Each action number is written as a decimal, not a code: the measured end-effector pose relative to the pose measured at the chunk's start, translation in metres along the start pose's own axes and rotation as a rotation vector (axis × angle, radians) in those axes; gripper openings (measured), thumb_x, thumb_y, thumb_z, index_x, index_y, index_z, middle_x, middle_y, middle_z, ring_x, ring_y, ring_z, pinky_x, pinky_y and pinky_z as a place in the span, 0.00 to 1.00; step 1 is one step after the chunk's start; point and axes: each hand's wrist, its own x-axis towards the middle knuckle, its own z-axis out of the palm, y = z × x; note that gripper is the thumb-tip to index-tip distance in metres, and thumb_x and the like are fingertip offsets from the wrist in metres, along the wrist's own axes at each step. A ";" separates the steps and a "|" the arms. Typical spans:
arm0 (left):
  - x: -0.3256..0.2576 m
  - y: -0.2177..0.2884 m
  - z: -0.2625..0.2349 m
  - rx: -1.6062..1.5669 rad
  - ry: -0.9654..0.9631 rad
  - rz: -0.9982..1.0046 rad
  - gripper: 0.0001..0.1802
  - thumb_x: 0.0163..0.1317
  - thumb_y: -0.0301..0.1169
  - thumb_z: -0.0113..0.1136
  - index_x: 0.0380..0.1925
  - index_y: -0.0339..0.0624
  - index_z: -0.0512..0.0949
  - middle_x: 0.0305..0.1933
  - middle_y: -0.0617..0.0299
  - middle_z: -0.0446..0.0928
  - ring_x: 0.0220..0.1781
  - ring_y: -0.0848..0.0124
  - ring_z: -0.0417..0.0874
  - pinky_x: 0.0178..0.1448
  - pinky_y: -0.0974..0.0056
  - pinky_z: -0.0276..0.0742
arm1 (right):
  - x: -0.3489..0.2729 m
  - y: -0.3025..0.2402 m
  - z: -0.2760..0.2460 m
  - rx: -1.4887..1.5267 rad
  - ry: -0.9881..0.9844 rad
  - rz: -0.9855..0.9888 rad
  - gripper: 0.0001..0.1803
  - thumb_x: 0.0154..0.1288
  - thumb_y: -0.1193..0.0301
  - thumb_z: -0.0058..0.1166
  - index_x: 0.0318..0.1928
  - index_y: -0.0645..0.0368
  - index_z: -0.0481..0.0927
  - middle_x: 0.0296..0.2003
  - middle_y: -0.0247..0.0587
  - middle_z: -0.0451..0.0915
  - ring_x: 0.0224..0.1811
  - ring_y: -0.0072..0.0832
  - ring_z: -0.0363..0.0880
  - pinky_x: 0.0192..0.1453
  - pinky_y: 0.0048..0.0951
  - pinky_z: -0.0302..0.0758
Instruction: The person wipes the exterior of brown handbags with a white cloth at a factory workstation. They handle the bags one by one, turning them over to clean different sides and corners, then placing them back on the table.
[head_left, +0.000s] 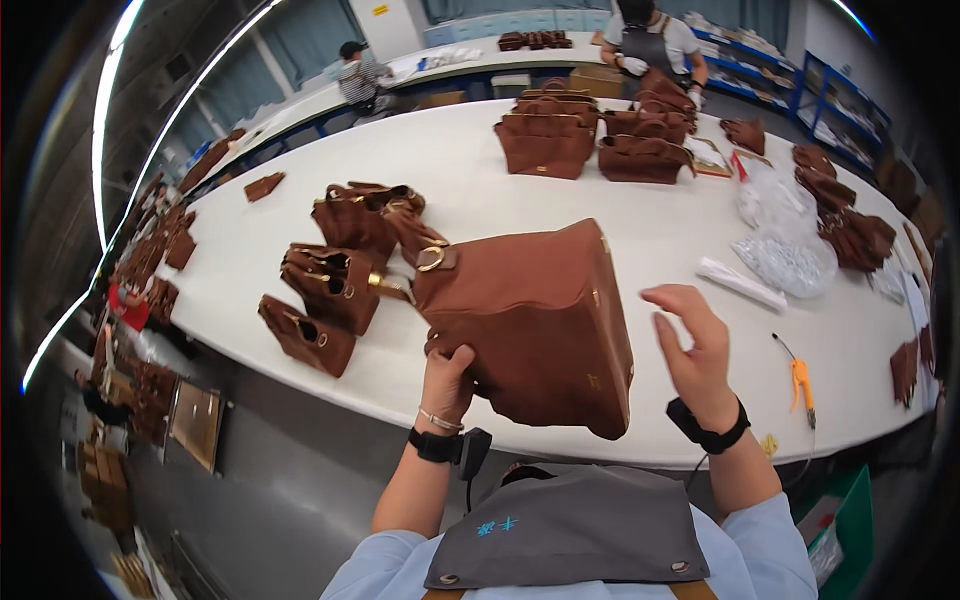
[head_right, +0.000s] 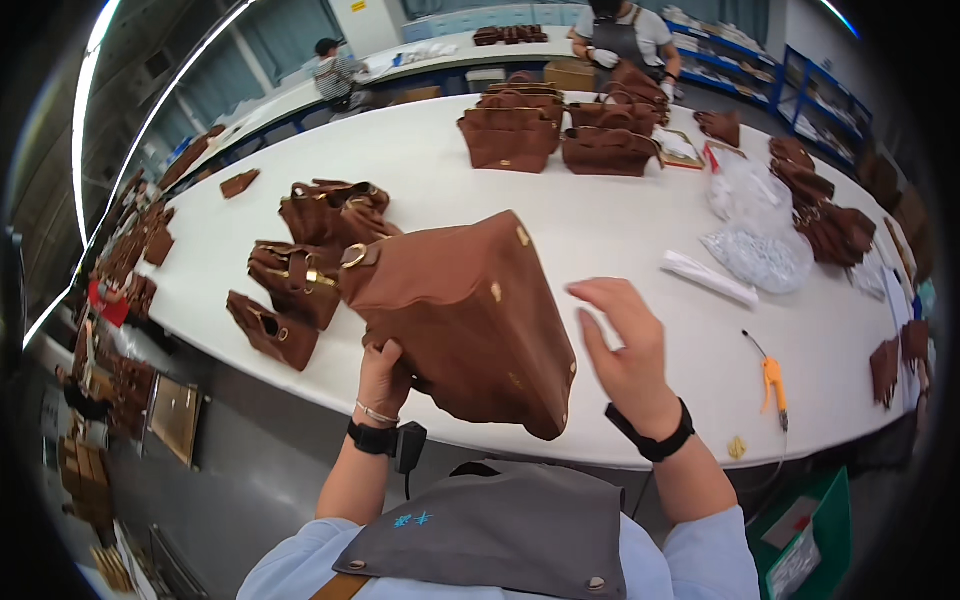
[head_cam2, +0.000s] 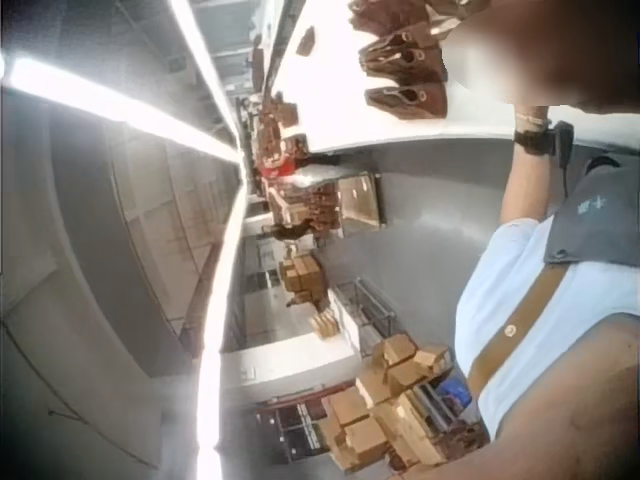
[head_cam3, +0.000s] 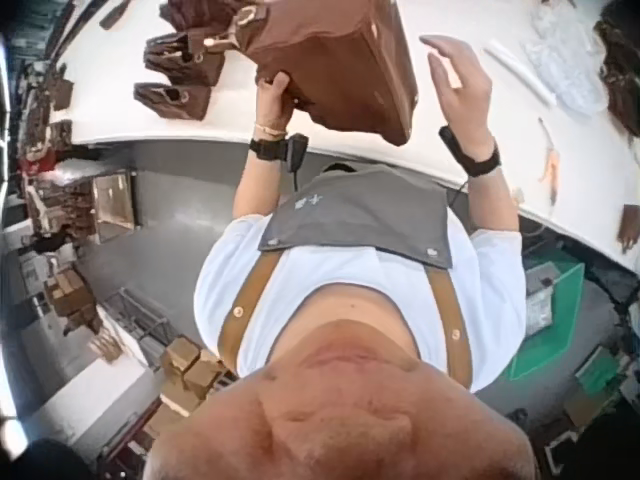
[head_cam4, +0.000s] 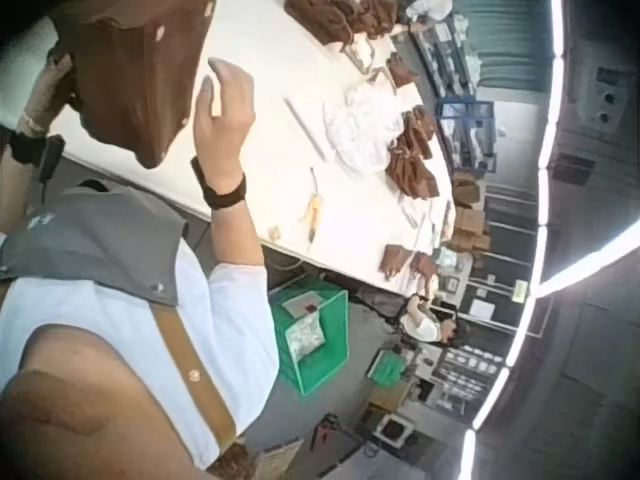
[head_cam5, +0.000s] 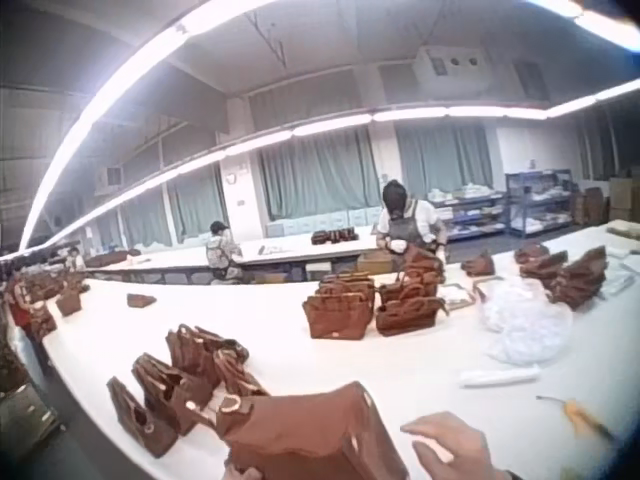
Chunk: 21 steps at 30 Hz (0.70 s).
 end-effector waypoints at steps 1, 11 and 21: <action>0.000 -0.002 0.004 -0.002 -0.008 0.016 0.34 0.51 0.40 0.75 0.54 0.39 0.71 0.54 0.61 0.74 0.56 0.63 0.76 0.63 0.56 0.72 | 0.007 -0.010 0.001 0.047 -0.015 -0.012 0.13 0.58 0.84 0.55 0.45 0.65 0.80 0.42 0.48 0.81 0.43 0.40 0.81 0.48 0.32 0.77; -0.011 -0.006 0.008 0.013 -0.048 -0.003 0.33 0.53 0.40 0.72 0.55 0.41 0.69 0.55 0.61 0.73 0.58 0.63 0.75 0.64 0.54 0.71 | 0.017 -0.043 0.004 0.043 0.002 -0.147 0.12 0.57 0.80 0.62 0.43 0.65 0.81 0.39 0.44 0.81 0.38 0.37 0.81 0.41 0.32 0.79; -0.017 0.001 0.008 0.103 -0.065 0.102 0.32 0.51 0.40 0.74 0.51 0.37 0.72 0.52 0.62 0.74 0.55 0.67 0.76 0.61 0.59 0.72 | 0.010 -0.053 0.000 -0.069 0.005 -0.171 0.12 0.56 0.80 0.61 0.42 0.65 0.81 0.37 0.43 0.81 0.36 0.36 0.81 0.36 0.31 0.80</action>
